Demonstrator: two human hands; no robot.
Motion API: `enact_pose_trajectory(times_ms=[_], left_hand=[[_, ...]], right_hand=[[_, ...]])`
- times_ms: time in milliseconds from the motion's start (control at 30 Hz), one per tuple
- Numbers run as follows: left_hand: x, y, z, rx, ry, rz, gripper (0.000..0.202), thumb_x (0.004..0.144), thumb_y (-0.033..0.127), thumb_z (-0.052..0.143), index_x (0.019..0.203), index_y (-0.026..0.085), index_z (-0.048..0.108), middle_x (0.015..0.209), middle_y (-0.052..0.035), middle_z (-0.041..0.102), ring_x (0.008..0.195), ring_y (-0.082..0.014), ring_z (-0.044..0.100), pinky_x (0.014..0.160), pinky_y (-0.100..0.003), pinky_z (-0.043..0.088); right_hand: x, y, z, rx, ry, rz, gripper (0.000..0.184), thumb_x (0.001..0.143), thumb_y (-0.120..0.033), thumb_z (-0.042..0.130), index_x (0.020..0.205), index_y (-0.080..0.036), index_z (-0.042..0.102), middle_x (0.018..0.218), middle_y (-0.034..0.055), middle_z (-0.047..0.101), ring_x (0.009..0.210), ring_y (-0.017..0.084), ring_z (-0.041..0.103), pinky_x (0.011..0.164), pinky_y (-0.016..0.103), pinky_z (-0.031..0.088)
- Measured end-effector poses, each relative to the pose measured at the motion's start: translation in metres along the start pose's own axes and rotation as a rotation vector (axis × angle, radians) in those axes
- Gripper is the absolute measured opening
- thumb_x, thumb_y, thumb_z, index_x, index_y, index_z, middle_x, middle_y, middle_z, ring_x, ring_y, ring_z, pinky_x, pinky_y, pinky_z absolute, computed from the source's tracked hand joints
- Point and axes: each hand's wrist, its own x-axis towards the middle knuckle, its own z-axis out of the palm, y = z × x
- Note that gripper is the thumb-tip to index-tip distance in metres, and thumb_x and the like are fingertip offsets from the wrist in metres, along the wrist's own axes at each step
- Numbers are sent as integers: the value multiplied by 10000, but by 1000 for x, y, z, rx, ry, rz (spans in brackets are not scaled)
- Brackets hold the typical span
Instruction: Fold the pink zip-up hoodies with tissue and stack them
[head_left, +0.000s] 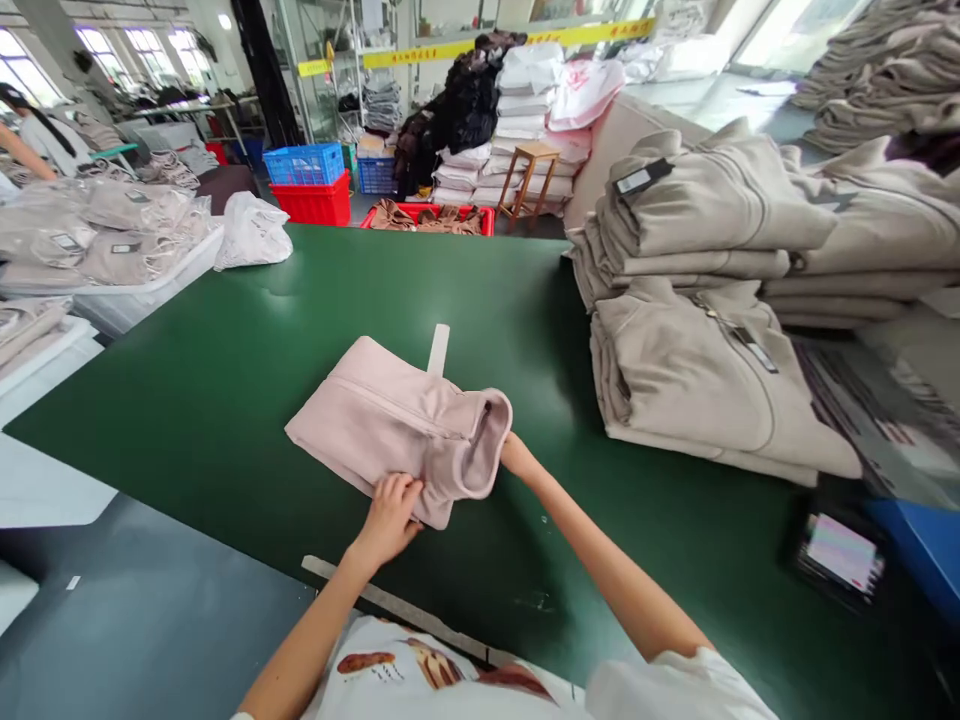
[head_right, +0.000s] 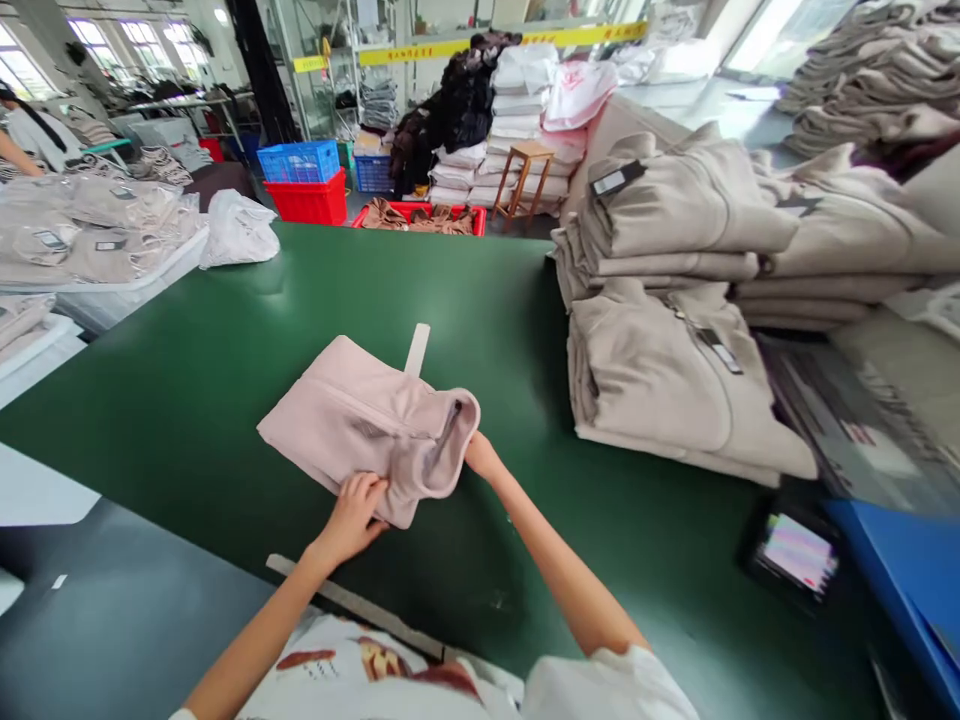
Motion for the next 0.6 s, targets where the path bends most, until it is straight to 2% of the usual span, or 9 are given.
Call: enact_pose_trajectory(times_ms=[67, 133, 167, 233, 333, 400, 467, 533, 600], left_hand=[[-5, 16, -5, -34, -258, 148, 338, 802, 344, 716, 1139, 311, 715, 1227, -123, 653, 1209, -351, 578, 1069, -496, 463], [4, 20, -32, -179, -423, 191, 218, 918, 406, 571, 1038, 322, 732, 1103, -73, 712, 1072, -275, 651, 963, -416, 527], [15, 15, -49, -232, -454, 157, 270, 965, 402, 479, 991, 310, 732, 1013, -49, 732, 973, -238, 677, 894, -381, 547], [44, -7, -79, -200, -304, 20, 335, 977, 406, 418, 954, 263, 720, 994, -50, 739, 969, -236, 677, 910, -381, 534], [94, -58, -99, 107, 117, -286, 437, 931, 429, 458, 1252, 182, 621, 1348, -153, 610, 1329, -345, 492, 1143, -517, 345], [117, -87, -96, 157, 144, -504, 662, 905, 510, 481, 1439, 120, 445, 1497, -212, 460, 1420, -380, 378, 1162, -539, 308], [125, -103, -90, 118, 96, -605, 800, 884, 602, 475, 1499, 108, 339, 1516, -232, 422, 1410, -379, 397, 1133, -506, 358], [115, -103, -87, 119, 96, -625, 821, 870, 660, 453, 1483, 124, 348, 1475, -234, 462, 1372, -378, 447, 1090, -482, 403], [89, -90, -89, 181, 71, -652, 816, 855, 692, 438, 1424, 109, 393, 1394, -252, 526, 1309, -398, 506, 1014, -478, 448]], right_hand=[[-42, 32, -15, 13, 85, 122, 262, 655, -390, 672, 834, -199, 665, 824, 72, 726, 801, 261, 679, 827, 453, 553], [-89, 52, -25, 77, 212, 237, 315, 660, -417, 628, 905, -218, 646, 806, 44, 704, 723, 223, 664, 776, 421, 561], [-112, 57, -26, 127, 268, 289, 343, 656, -426, 625, 934, -225, 636, 820, 41, 700, 711, 212, 663, 759, 401, 562], [-158, 63, -16, 246, 291, 398, 363, 641, -441, 641, 934, -227, 619, 840, 48, 700, 716, 205, 674, 738, 374, 560], [-209, 60, 28, 443, 96, 585, 428, 611, -473, 686, 943, -217, 604, 852, 65, 720, 740, 218, 700, 746, 380, 556], [-224, 53, 65, 554, -39, 670, 522, 591, -496, 727, 1010, -214, 596, 895, 81, 737, 779, 231, 714, 789, 404, 556], [-222, 44, 94, 641, -87, 680, 590, 587, -502, 761, 1074, -217, 587, 984, 97, 742, 880, 242, 720, 866, 425, 546], [-207, 36, 104, 692, -29, 638, 565, 577, -480, 778, 1041, -210, 601, 1026, 104, 736, 975, 258, 707, 936, 443, 530], [-185, 31, 93, 707, 105, 588, 474, 553, -450, 773, 922, -205, 603, 960, 99, 732, 981, 284, 701, 964, 469, 526]])
